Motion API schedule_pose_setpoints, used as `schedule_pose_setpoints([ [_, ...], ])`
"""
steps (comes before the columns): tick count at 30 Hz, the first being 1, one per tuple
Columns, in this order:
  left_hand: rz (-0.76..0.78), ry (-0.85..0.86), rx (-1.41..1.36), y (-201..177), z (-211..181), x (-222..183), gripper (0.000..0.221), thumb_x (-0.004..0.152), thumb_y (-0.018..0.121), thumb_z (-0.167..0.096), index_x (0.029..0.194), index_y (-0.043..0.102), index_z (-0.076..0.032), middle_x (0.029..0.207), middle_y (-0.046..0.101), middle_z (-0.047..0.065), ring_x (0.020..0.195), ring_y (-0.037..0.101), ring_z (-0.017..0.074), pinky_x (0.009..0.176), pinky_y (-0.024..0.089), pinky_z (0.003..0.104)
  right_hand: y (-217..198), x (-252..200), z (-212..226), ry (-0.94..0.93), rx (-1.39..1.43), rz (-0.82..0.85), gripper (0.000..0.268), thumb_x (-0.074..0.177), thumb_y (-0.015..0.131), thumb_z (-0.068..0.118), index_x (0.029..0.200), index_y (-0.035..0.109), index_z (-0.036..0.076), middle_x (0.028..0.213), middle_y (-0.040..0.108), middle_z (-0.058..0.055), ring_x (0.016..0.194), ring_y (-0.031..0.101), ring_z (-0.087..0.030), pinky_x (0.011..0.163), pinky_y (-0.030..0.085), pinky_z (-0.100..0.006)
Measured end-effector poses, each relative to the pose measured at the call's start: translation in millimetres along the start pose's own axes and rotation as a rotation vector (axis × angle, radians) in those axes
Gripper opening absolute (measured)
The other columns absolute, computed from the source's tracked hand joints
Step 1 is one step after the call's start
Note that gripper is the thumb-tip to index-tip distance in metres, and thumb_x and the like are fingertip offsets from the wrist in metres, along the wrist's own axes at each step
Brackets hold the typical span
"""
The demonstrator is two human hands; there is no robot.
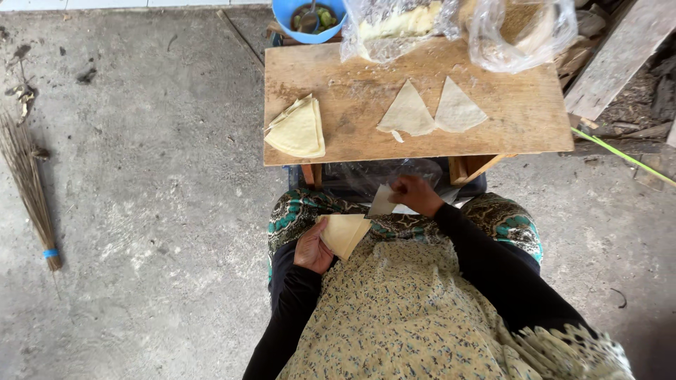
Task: The person prepares food items by placing spoonfuls of filling onto thin pastry sheets on a wooden board and folding the sheets into triangular shapes.
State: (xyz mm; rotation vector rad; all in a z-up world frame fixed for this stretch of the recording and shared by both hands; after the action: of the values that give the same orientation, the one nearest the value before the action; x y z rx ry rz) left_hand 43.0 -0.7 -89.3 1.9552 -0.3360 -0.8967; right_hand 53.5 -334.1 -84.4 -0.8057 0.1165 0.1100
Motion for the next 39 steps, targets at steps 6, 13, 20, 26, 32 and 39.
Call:
schedule_pose_setpoints([
  [6, -0.018, -0.014, -0.016, -6.4, 7.3, 8.1, 0.027, 0.104, 0.058, -0.023, 0.119, 0.063, -0.001, 0.114, 0.073, 0.011, 0.105, 0.071, 0.0225, 0.094, 0.057, 0.037, -66.4, -74.2, 50.6, 0.09, 0.828, 0.083, 0.036, 0.088, 0.074, 0.007, 0.122, 0.068, 0.013, 0.093, 0.073, -0.003, 0.073, 0.063, -0.009, 0.061, 0.054, -0.028],
  [13, 0.015, 0.027, 0.015, -16.8, 10.1, 9.0, 0.025, 0.105, 0.058, -0.02, 0.12, 0.064, -0.001, 0.113, 0.074, 0.011, 0.104, 0.071, 0.0226, 0.092, 0.058, 0.037, -110.8, -113.3, 107.0, -0.314, 0.694, -0.251, 0.014, 0.093, 0.077, 0.006, 0.107, 0.075, 0.005, 0.109, 0.073, -0.006, 0.096, 0.07, -0.013, 0.079, 0.061, -0.029],
  [20, -0.028, 0.024, 0.06, -22.4, 8.5, 13.0, 0.028, 0.102, 0.059, -0.021, 0.118, 0.065, 0.001, 0.11, 0.075, 0.013, 0.102, 0.071, 0.025, 0.093, 0.057, 0.038, -191.4, -113.9, 98.3, -0.219, 0.511, -0.626, 0.012, 0.092, 0.077, 0.007, 0.104, 0.078, 0.007, 0.098, 0.08, -0.005, 0.085, 0.074, -0.011, 0.078, 0.061, -0.028],
  [26, -0.062, 0.028, 0.07, -21.0, 9.3, 16.2, 0.03, 0.103, 0.059, -0.023, 0.119, 0.065, 0.001, 0.112, 0.074, 0.013, 0.103, 0.071, 0.025, 0.095, 0.056, 0.039, -262.3, -69.5, 60.0, -0.556, -0.339, -1.102, 0.011, 0.096, 0.086, 0.009, 0.091, 0.076, 0.008, 0.099, 0.076, -0.006, 0.088, 0.068, -0.017, 0.077, 0.055, -0.034],
  [32, -0.109, 0.031, 0.104, -9.9, 4.4, 6.9, 0.03, 0.101, 0.057, -0.023, 0.121, 0.064, 0.0, 0.115, 0.073, 0.011, 0.106, 0.07, 0.0238, 0.095, 0.056, 0.039, -215.2, -75.6, 50.6, -0.367, -0.914, -0.845, 0.019, 0.101, 0.067, 0.024, 0.112, 0.078, 0.012, 0.109, 0.075, -0.006, 0.096, 0.066, -0.021, 0.083, 0.051, -0.04],
  [39, -0.095, 0.043, 0.188, -5.3, 4.8, 1.0, 0.035, 0.104, 0.055, -0.025, 0.125, 0.064, 0.001, 0.115, 0.072, 0.01, 0.106, 0.068, 0.0222, 0.094, 0.054, 0.038, -179.2, -98.7, 72.0, -0.298, -0.907, -0.908, 0.034, 0.094, 0.066, 0.032, 0.118, 0.074, 0.009, 0.111, 0.073, -0.019, 0.103, 0.065, -0.035, 0.081, 0.05, -0.045],
])
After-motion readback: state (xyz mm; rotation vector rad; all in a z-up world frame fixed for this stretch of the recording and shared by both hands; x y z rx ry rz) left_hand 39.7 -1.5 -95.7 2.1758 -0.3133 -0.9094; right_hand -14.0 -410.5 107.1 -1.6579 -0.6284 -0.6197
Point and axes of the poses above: each hand's wrist, its own x-axis towards the middle knuckle, its own y-axis out of the palm, z = x × y, the point moved 1 cm from there along x, towards the middle knuckle
